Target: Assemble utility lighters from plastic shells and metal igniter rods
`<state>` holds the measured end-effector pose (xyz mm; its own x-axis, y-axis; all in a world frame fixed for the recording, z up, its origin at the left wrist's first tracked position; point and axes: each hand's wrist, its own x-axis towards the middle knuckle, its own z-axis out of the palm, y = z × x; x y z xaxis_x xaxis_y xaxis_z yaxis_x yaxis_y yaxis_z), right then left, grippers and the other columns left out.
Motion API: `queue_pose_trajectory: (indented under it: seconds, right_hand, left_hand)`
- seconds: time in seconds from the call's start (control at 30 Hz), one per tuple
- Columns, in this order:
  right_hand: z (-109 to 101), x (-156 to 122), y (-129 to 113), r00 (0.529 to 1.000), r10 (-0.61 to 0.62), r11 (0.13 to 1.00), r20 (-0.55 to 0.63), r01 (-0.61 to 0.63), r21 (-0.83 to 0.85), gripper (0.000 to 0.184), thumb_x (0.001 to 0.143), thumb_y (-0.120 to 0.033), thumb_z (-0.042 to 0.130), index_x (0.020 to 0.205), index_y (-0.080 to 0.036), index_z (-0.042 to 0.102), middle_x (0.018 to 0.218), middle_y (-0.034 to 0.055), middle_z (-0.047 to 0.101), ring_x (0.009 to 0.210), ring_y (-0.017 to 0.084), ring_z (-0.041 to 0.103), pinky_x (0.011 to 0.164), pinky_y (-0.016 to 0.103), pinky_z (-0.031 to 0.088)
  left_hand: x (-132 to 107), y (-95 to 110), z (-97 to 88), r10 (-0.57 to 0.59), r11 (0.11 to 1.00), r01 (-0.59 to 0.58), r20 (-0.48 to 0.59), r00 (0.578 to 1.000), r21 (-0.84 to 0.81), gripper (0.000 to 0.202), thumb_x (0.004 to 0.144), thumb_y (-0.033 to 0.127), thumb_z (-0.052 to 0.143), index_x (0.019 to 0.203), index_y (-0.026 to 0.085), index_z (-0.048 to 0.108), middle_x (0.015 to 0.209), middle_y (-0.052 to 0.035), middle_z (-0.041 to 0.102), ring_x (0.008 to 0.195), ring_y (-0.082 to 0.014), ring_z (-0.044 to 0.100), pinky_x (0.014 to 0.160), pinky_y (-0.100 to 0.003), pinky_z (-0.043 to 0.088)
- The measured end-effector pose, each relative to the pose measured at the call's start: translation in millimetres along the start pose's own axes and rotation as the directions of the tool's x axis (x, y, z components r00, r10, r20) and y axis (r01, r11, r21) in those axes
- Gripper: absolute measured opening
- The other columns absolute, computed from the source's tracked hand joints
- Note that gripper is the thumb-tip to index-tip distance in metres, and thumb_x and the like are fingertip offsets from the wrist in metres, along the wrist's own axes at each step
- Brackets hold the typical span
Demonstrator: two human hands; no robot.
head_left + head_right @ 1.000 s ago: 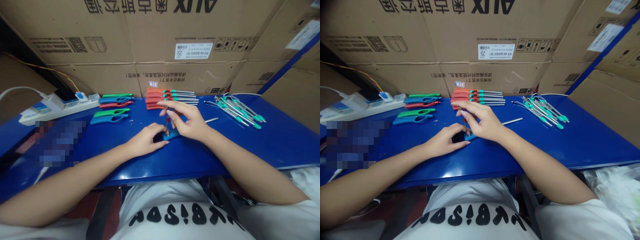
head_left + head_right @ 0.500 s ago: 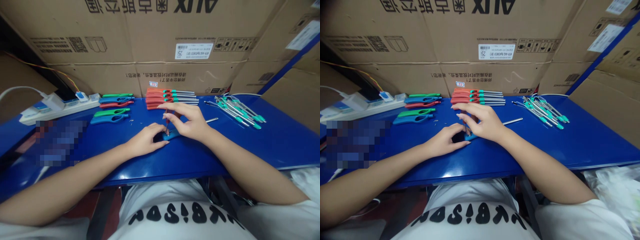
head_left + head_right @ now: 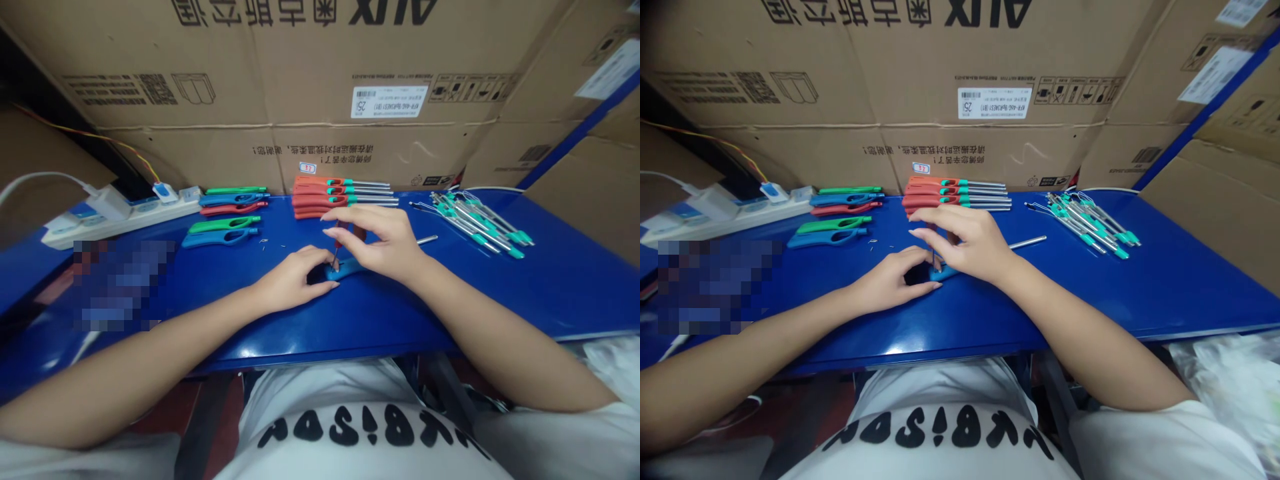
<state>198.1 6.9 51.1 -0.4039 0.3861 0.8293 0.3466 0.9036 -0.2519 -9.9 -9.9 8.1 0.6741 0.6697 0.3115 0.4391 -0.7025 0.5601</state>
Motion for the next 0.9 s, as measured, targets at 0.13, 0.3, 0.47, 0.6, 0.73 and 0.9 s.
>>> queue_pose_trajectory:
  seconds: [0.13, 0.3, 0.47, 0.6, 0.73, 0.9]
  right_hand:
    - [-0.2, -3.2, 1.7, 0.995, -0.097, 0.982, 0.016, 0.098, -0.161, 0.024, 0.097, -0.035, 0.065, 0.11, -0.018, 0.075, 0.097, 0.0076, 0.08, 0.082, 0.018, 0.075, 0.078, 0.026, 0.058]
    - [4.0, -4.7, -3.1, 0.995, 0.025, 0.999, 0.093, -0.029, 0.04, 0.039, 0.106, -0.026, 0.039, 0.138, -0.019, 0.061, 0.112, 0.0077, 0.077, 0.094, 0.016, 0.074, 0.089, 0.03, 0.059]
    - [6.2, -2.5, -0.6, 0.999, 0.038, 0.997, 0.038, -0.04, 0.06, 0.021, 0.1, -0.031, 0.057, 0.108, -0.018, 0.072, 0.099, 0.0057, 0.078, 0.075, 0.013, 0.071, 0.077, 0.026, 0.058]
    - [5.4, -2.9, 2.8, 0.999, -0.031, 0.998, 0.015, 0.031, -0.049, 0.02, 0.094, -0.038, 0.068, 0.096, -0.018, 0.072, 0.09, 0.005, 0.078, 0.074, 0.015, 0.071, 0.072, 0.025, 0.057]
    - [5.3, -3.0, -1.0, 0.996, -0.054, 0.998, 0.076, 0.052, 0.032, 0.027, 0.104, -0.028, 0.049, 0.121, -0.018, 0.067, 0.112, 0.0088, 0.077, 0.102, 0.018, 0.073, 0.089, 0.029, 0.058]
    - [6.7, -2.4, -3.5, 0.998, 0.019, 0.993, 0.064, -0.026, 0.112, 0.025, 0.102, -0.025, 0.052, 0.119, -0.02, 0.07, 0.102, 0.0048, 0.078, 0.082, 0.014, 0.073, 0.08, 0.026, 0.059]
  left_hand:
    - [0.2, -0.1, -0.1, 0.002, 1.0, -0.002, -0.002, 1.0, 0.013, 0.02, 0.091, 0.029, 0.07, 0.107, 0.021, 0.062, 0.108, -0.0031, 0.07, 0.105, -0.0217, 0.065, 0.096, -0.036, 0.05]
    - [-0.4, 0.3, 0.1, -0.017, 1.0, 0.017, -0.003, 1.0, 0.014, 0.019, 0.091, 0.031, 0.069, 0.106, 0.022, 0.062, 0.106, -0.0035, 0.07, 0.101, -0.0221, 0.066, 0.094, -0.036, 0.052]
    - [-0.2, 1.3, 0.0, -0.017, 1.0, 0.017, 0.003, 1.0, 0.007, 0.018, 0.091, 0.03, 0.069, 0.105, 0.022, 0.062, 0.107, -0.0032, 0.07, 0.103, -0.0222, 0.065, 0.095, -0.037, 0.051]
    - [0.3, 0.9, 0.4, -0.001, 1.0, 0.001, 0.005, 1.0, 0.001, 0.018, 0.091, 0.028, 0.069, 0.107, 0.021, 0.062, 0.108, -0.0033, 0.07, 0.106, -0.022, 0.065, 0.098, -0.037, 0.05]
    - [0.1, -0.3, 1.2, 0.005, 1.0, -0.005, -0.005, 1.0, -0.001, 0.019, 0.091, 0.028, 0.07, 0.107, 0.021, 0.062, 0.107, -0.0035, 0.07, 0.103, -0.0216, 0.065, 0.096, -0.036, 0.051]
    - [-0.4, -0.1, 1.1, -0.002, 1.0, 0.002, -0.005, 1.0, -0.005, 0.018, 0.09, 0.027, 0.07, 0.105, 0.021, 0.062, 0.108, -0.004, 0.07, 0.104, -0.0225, 0.065, 0.095, -0.037, 0.051]
